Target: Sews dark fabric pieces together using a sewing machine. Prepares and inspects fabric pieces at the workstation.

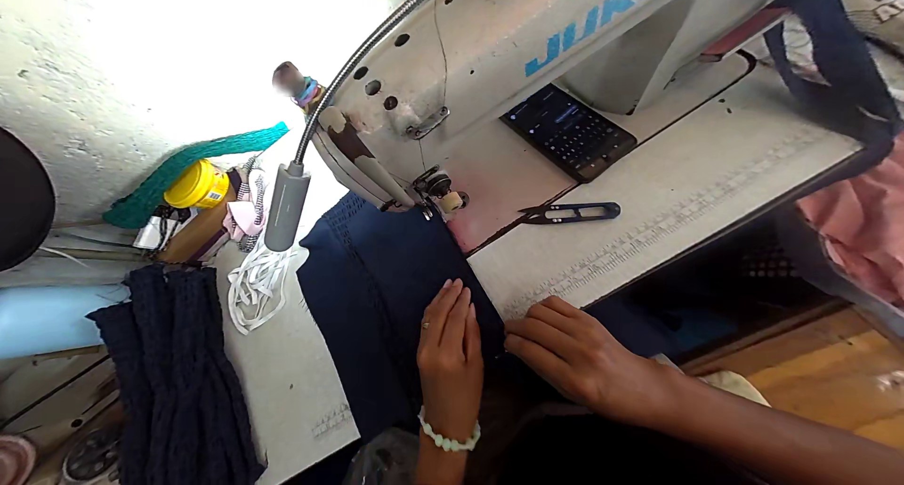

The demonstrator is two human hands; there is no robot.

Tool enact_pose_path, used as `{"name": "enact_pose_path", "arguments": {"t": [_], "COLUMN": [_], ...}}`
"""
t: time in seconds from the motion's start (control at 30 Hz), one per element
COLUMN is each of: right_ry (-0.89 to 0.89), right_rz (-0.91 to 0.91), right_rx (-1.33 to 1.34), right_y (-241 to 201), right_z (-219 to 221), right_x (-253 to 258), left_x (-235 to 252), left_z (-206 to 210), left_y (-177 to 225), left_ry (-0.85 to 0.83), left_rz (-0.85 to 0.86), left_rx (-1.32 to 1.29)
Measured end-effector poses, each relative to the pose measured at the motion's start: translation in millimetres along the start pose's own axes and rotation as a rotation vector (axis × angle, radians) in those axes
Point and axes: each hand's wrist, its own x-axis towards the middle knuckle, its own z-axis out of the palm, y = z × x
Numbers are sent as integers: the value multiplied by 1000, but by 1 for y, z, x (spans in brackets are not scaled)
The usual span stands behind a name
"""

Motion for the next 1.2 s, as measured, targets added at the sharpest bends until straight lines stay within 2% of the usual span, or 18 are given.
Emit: {"name": "enact_pose_path", "arguments": {"t": [0.1,0.23,0.33,0.43,0.6,0.7,0.8,1.0,1.1,1.2], "right_ry": [7,-29,-22,-16,-5,-2,0,-28,-25,-21], "right_rz": [-20,-20,6,11,19,22,15,-10,-9,-1], "right_rx": [-9,-55,-53,-48,-41,-26,-19,-23,-37,-68], "right_y": [-5,-4,-5,-5,-5,-5,-4,-4,-5,-7], "right_z": [-1,6,7,8,9,10,10,8,6,5], "right_x": [3,-2,-5,-6,-7,-7,-7,-7,-8,-9], "left_x": [5,21,52,91,134,141,136,115,93,54], "left_z": [-5,-9,-21,-29,-26,-28,-33,-29,-23,-13], "left_y": [-5,-15,-29,-32,-13,2,7,-12,-15,-2], "left_ry": [-13,-148,-361,-645,-1073,-1195,-1146,-882,-681,-368], "left_rz": [-36,108,278,431,516,539,578,638,508,236], "left_rx": [-74,75,40,16,103,192,249,171,149,160]}}
